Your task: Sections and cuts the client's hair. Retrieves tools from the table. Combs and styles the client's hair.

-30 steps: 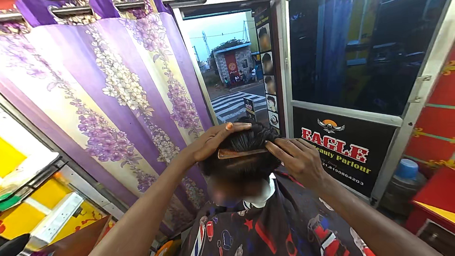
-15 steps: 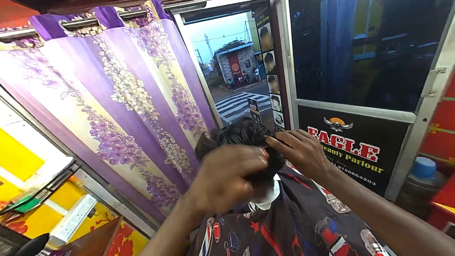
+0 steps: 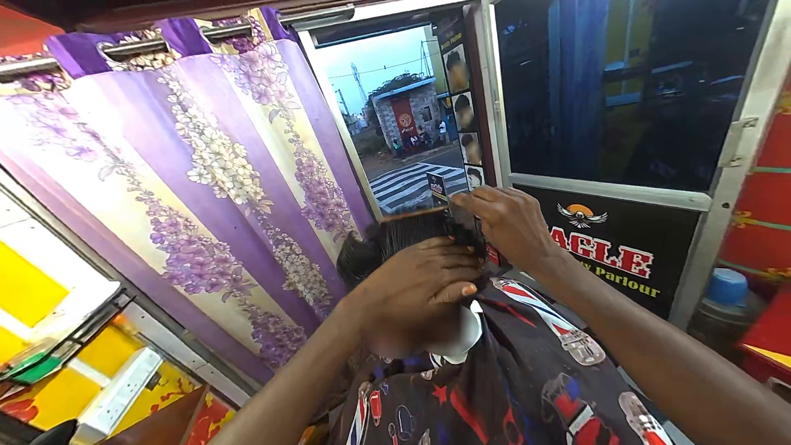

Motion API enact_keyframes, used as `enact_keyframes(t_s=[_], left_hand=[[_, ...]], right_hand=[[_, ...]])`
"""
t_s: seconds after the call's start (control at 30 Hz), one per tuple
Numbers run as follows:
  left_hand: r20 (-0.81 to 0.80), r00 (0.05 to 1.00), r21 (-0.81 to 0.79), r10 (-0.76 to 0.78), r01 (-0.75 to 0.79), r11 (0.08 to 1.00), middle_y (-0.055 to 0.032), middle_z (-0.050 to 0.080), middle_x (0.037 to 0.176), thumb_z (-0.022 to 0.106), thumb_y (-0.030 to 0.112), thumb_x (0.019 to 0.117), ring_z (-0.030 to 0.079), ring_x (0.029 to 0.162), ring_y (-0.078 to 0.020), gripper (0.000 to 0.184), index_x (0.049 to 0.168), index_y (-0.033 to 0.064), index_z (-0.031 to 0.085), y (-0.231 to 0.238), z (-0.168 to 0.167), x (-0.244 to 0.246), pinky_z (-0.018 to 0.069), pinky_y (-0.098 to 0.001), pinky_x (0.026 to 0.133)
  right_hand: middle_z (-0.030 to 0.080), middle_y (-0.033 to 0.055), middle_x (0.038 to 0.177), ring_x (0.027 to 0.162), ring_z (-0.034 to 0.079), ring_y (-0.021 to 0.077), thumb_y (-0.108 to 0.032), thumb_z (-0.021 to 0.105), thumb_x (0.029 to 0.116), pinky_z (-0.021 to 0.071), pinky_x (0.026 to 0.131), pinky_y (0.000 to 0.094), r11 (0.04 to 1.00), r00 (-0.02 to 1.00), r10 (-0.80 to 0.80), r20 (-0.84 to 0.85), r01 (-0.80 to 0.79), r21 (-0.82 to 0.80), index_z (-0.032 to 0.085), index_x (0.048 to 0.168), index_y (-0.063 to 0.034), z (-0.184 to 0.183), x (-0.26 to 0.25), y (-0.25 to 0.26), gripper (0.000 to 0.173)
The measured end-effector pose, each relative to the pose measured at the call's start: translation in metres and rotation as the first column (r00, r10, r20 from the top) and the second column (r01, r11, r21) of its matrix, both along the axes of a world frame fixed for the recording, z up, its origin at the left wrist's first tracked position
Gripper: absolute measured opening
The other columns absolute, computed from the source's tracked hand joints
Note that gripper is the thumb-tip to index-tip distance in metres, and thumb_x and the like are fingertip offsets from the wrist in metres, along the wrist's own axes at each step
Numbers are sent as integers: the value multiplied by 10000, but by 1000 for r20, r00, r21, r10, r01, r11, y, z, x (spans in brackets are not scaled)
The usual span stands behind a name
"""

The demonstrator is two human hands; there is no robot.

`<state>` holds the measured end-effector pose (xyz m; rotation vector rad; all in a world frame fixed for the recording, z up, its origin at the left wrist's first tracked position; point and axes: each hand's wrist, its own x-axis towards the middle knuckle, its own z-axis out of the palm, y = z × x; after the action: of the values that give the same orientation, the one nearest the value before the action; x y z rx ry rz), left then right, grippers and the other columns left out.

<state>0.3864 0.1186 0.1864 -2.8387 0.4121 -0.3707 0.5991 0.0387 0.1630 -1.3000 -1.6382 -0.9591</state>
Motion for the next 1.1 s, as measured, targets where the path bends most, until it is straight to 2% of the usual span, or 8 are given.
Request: enact_keyframes(t_s=[0.1,0.2,0.3,0.47,0.63,0.87,1.0,1.1], left_hand=[[-4,996,-18,88,-88,996,47,608,1450,229,384,1121,427,1464,-160,558,1293,167,713,13,10,1,240,-447,1261],[2,990,-100,142,-141,985,80,591,1469,247,416,1120,427,1467,-183,533,1304,238,715,25,17,1,269,-498,1243],[0,987,-176,163,-160,971,85,596,1463,249,430,1117,446,1454,-187,528,1321,263,707,33,20,-1,287,-511,1228],[9,987,-240,161,-155,958,90,610,1443,259,446,1114,448,1449,-164,527,1308,263,714,40,18,-4,298,-473,1231],[12,991,-291,137,-128,948,77,623,1428,253,431,1118,454,1443,-152,539,1294,235,724,40,18,-4,298,-444,1240],[-28,989,-422,148,-145,895,59,623,1431,197,443,1118,452,1447,-157,608,1332,170,696,36,24,-7,277,-441,1256],[211,967,-338,143,-65,939,8,587,1476,169,518,1103,409,1480,-218,685,1357,120,665,12,32,-14,282,-495,1255],[382,923,-243,36,63,968,-64,619,1427,151,523,1098,434,1455,-302,726,1259,73,697,-27,35,-17,339,-518,1225]], right_hand=[[754,105,986,784,731,272,-41,555,1014,591,680,491,998,942,46,-331,-55,-19,734,1224,-103,-1,7,-5,282],[743,25,967,804,718,101,-180,474,1076,624,717,315,979,828,206,-521,-171,115,672,1241,-48,-31,8,-18,289],[725,49,981,843,691,106,-223,454,1093,598,742,313,963,872,249,-421,-175,206,670,1140,-25,-81,-1,-33,296],[720,42,874,749,686,159,-194,456,1065,571,680,322,986,981,159,-106,-153,66,703,1092,-81,-138,-3,-33,272],[751,56,976,843,736,179,-139,482,1041,604,725,328,993,991,118,-68,-118,4,702,1107,-82,-145,-8,-24,237],[710,130,921,717,722,266,-19,604,904,593,581,391,991,996,-16,-89,3,-136,668,1150,-1,-141,-18,-5,255],[709,152,943,706,721,292,17,668,856,586,559,425,981,987,-54,-150,25,-194,654,1174,15,-137,-20,0,318],[701,161,909,704,719,303,36,710,831,590,568,428,977,985,-54,-163,18,-211,658,1145,31,-132,-18,0,319]])
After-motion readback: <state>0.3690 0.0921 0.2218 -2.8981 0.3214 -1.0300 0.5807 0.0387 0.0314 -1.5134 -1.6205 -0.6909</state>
